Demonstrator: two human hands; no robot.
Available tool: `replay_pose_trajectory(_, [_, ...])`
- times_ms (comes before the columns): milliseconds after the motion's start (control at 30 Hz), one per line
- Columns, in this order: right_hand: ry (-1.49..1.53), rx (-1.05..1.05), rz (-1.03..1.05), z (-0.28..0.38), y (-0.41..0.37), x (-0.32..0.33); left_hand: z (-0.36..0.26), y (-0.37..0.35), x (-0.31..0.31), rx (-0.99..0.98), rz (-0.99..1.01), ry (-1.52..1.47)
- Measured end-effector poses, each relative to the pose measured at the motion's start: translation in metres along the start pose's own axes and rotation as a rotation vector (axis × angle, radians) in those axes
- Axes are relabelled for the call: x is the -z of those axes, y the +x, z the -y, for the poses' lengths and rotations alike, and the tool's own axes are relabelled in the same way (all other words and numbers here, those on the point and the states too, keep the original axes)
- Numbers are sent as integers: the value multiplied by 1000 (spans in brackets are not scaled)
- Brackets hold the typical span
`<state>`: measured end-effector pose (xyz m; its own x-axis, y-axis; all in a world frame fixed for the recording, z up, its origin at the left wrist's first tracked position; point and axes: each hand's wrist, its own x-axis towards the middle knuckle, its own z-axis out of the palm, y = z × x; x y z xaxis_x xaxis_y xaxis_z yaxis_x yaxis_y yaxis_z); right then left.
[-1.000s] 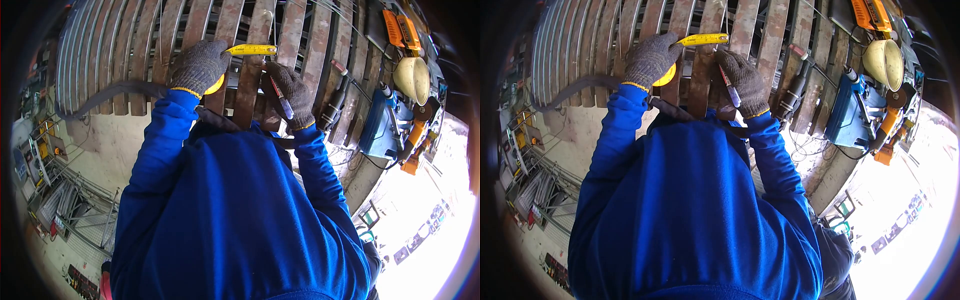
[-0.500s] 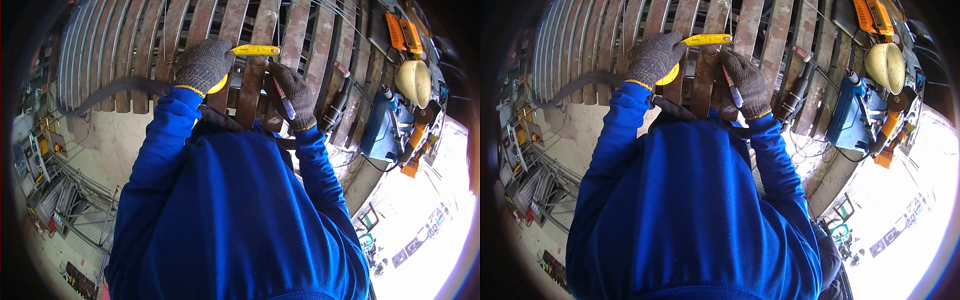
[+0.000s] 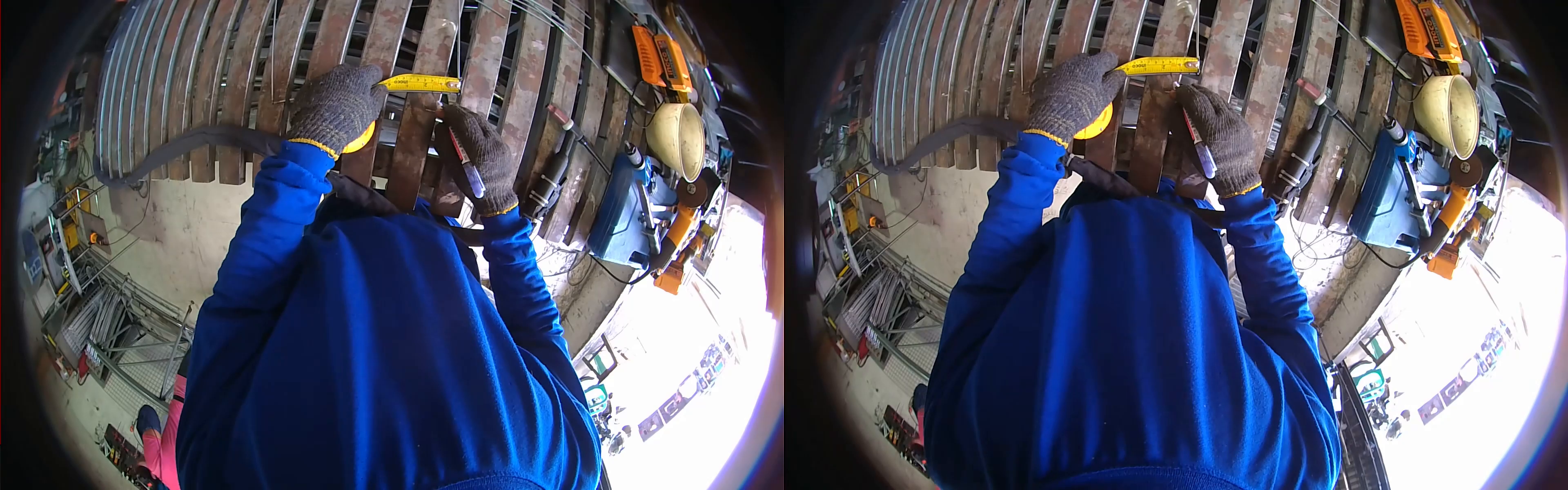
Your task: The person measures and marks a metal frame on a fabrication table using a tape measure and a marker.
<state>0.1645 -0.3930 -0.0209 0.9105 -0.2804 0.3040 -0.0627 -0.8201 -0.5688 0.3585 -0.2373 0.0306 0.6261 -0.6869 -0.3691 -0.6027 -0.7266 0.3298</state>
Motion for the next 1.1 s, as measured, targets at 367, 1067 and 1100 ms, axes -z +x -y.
replay_pose_trajectory(367, [31,-13,-5,3,2,2,5,3,-4,-24,-7,18])
replay_pose_trajectory(1067, [47,-24,-3,11,5,7,-1,1,1,35,31,22])
replay_pose_trajectory(1100, [53,-26,-6,11,5,7,-1,1,1,36,30,21])
